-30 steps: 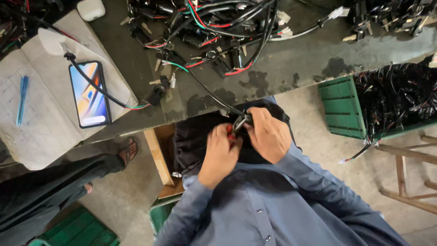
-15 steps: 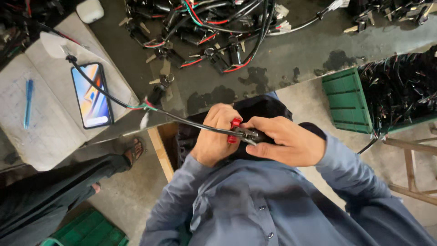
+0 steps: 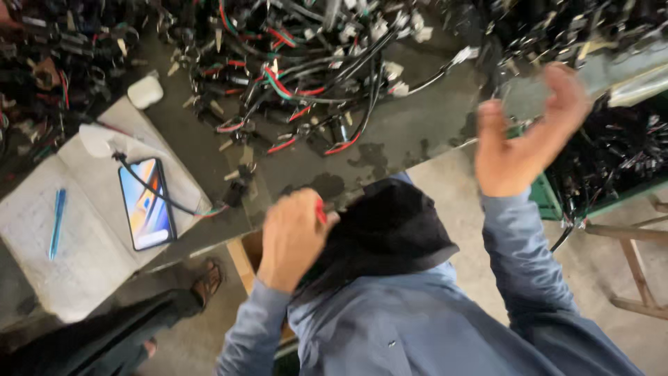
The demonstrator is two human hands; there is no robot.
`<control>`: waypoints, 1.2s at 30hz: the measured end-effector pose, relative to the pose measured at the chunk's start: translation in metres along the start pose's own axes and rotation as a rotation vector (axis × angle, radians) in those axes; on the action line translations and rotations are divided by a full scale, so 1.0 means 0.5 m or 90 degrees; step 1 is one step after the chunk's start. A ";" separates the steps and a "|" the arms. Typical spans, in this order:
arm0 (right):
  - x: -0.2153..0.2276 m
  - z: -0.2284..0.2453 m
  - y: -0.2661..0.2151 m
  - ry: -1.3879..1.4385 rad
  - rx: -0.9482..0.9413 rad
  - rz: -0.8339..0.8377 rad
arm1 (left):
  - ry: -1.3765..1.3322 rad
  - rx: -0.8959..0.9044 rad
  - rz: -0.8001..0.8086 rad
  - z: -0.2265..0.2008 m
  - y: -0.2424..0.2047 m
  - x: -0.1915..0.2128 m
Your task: The person repeatedly picks up small black cylindrical components with attached wires from a pile on a table. Using red-handled pliers, they strip the outer insulation from the wires and then discard the components back onto the table.
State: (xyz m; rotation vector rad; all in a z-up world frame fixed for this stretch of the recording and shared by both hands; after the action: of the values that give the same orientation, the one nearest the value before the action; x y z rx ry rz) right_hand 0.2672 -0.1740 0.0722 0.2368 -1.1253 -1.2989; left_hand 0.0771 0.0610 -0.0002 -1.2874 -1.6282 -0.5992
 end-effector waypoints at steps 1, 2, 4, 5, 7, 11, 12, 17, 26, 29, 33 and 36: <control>0.014 -0.006 0.003 0.142 -0.044 -0.047 | -0.001 -0.052 -0.085 -0.009 0.023 0.033; 0.021 -0.011 -0.001 0.290 -0.087 -0.086 | -0.002 -0.097 -0.169 -0.014 0.033 0.062; -0.034 0.017 -0.033 0.289 -0.118 0.140 | -0.044 -0.150 -0.315 -0.003 0.037 0.101; -0.036 0.065 -0.057 0.118 0.108 0.162 | -0.087 -0.158 -0.375 0.017 0.027 0.116; -0.073 0.079 -0.140 0.163 0.016 0.197 | -0.126 0.123 -0.471 0.115 -0.015 0.126; -0.152 0.060 -0.326 0.350 -0.346 0.421 | 0.011 0.342 -0.584 0.247 -0.136 0.118; -0.163 0.059 -0.365 0.375 -0.422 0.480 | 0.040 0.340 -0.577 0.267 -0.143 0.108; -0.186 0.106 -0.362 0.409 -0.243 0.596 | -0.071 0.424 -0.450 0.360 -0.113 0.066; -0.191 0.154 -0.231 0.446 -0.156 0.544 | -0.971 -0.054 -0.633 0.284 -0.090 0.108; -0.207 0.159 -0.264 0.502 -0.205 0.612 | -0.988 0.067 -0.428 0.245 -0.074 0.088; -0.230 0.170 -0.284 0.588 -0.290 0.636 | -1.062 0.106 -0.206 0.153 -0.051 0.023; -0.247 0.133 -0.249 0.813 -0.492 0.507 | -0.776 0.044 -0.129 0.060 -0.083 -0.026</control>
State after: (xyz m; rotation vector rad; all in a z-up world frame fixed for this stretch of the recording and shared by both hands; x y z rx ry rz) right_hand 0.1553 -0.0820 -0.0467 -0.0071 0.3996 -0.5317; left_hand 0.0274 0.0658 -0.0177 -1.5405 -2.7322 0.2449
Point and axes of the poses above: each hand's wrist, its own y-axis towards the middle knuckle, its own x-axis out of the back of the hand, z = x × y, the point moved 6 cm from there along y, towards the middle knuckle, and after that the axes turned 6 degrees about z, right-handed, at the moved point
